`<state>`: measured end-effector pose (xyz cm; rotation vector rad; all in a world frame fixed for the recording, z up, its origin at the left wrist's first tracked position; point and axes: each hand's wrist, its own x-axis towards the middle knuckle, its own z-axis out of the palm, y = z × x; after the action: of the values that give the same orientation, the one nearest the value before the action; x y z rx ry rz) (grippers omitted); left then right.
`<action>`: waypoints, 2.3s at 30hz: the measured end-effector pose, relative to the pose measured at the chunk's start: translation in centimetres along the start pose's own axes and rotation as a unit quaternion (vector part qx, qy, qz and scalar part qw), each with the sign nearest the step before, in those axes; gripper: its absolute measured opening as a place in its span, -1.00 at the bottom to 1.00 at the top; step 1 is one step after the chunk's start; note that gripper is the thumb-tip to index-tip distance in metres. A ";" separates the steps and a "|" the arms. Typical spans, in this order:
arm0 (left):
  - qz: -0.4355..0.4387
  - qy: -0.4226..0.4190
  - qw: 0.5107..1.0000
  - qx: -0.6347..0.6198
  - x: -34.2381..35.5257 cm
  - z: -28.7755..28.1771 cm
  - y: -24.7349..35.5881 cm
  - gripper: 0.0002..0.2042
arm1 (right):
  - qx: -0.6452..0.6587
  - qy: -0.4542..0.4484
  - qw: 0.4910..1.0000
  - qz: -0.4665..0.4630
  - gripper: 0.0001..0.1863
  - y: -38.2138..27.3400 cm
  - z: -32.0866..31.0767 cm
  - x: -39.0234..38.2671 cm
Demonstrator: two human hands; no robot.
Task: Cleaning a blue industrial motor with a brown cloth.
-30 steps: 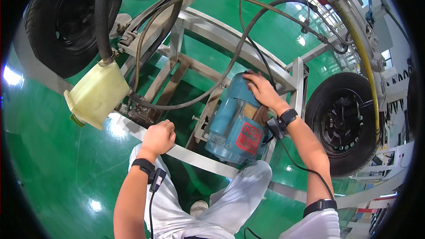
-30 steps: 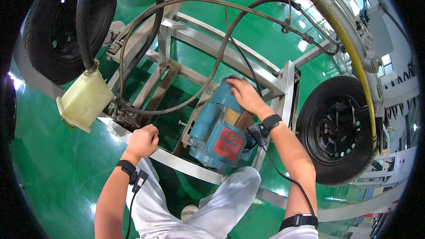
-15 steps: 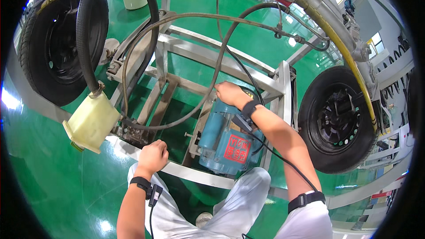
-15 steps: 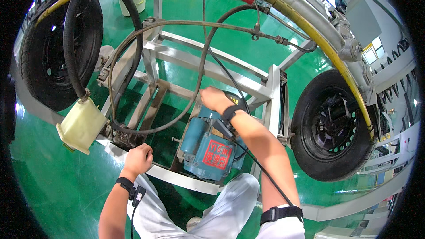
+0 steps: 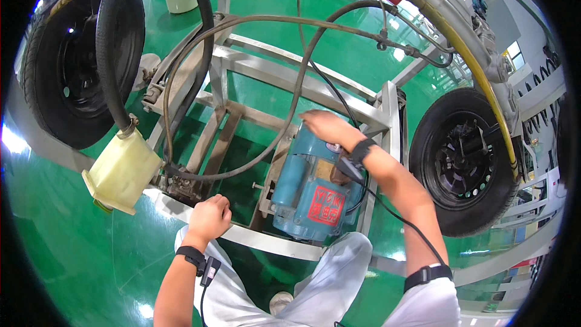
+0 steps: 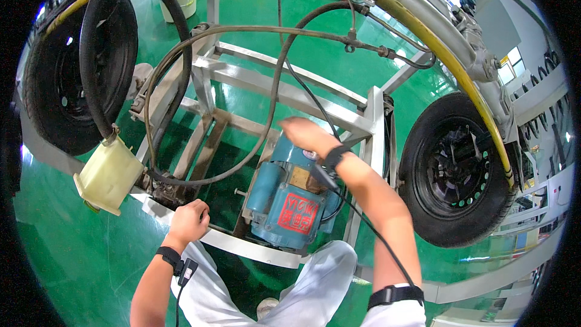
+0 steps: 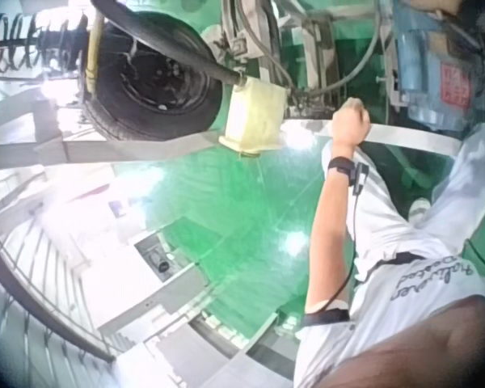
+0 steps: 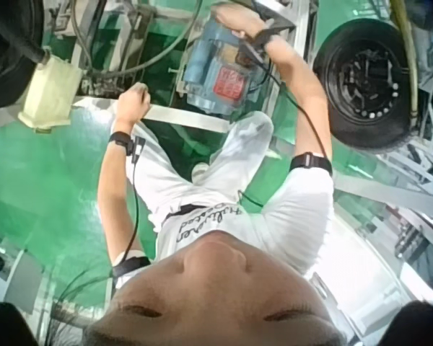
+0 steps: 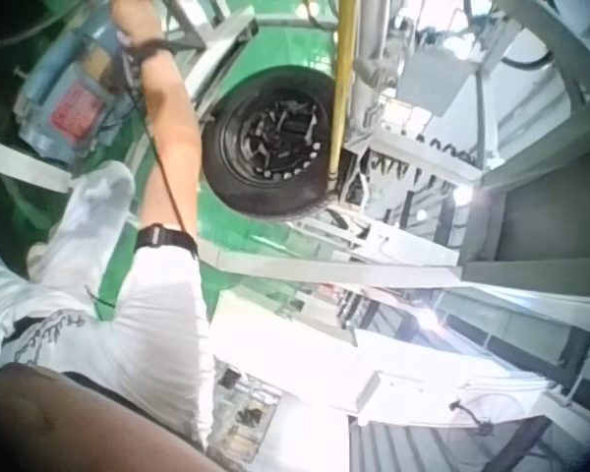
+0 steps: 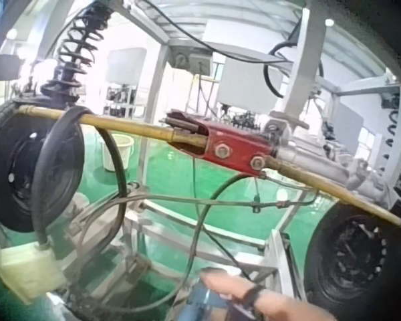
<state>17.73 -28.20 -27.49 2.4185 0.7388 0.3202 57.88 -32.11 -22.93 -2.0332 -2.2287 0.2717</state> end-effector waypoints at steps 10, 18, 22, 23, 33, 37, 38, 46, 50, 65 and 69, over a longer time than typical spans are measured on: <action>-0.031 -0.001 1.000 0.005 -0.5 0.2 -0.1 -0.94 | 0.039 -0.066 0.993 0.089 -0.67 -2.3 -0.6 0.0; -0.005 0.005 1.000 0.015 -0.3 0.1 0.0 -0.92 | 0.075 0.139 0.983 0.090 -0.48 -4.5 -1.0 -10.2; -0.026 -0.012 1.000 0.011 -0.2 0.1 0.7 -0.88 | 0.086 0.143 0.978 0.126 -0.41 -6.2 -1.5 -13.3; -0.029 -0.009 0.999 0.017 -0.2 0.3 0.4 -0.88 | 0.084 0.197 0.972 0.097 -0.40 -6.8 -1.3 -13.6; -0.030 0.005 0.999 0.034 -0.7 0.3 0.0 -0.90 | 0.144 0.477 0.836 0.228 -0.67 -6.4 -5.2 -15.5; -0.013 0.007 1.000 0.027 -0.6 0.2 0.4 -0.90 | 0.145 0.587 0.721 0.337 -0.74 -2.3 -9.8 -16.3; -0.012 0.009 1.000 0.021 -0.6 0.3 0.4 -0.90 | 0.137 0.606 0.703 0.346 -0.76 -0.8 -10.1 -16.6; -0.021 -0.003 1.000 0.017 -0.3 0.5 0.5 -0.90 | 0.103 0.432 0.861 0.247 -0.76 4.6 -3.1 -12.7; -0.034 -0.022 0.999 0.024 -0.1 0.4 0.9 -0.90 | 0.043 0.422 0.887 0.186 -0.73 3.3 -3.1 -10.2; -0.024 -0.013 0.999 0.026 -0.5 0.2 0.7 -0.90 | 0.017 0.380 0.907 0.180 -0.74 2.0 -3.0 -7.5; -0.034 -0.024 0.999 0.030 -0.1 0.3 1.2 -0.90 | 0.011 0.357 0.888 0.289 -0.73 6.3 -4.7 -15.7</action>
<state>18.24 -29.19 -27.01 2.4423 0.8180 0.2162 66.48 -46.94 -19.00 -2.2336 -1.1651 -0.3613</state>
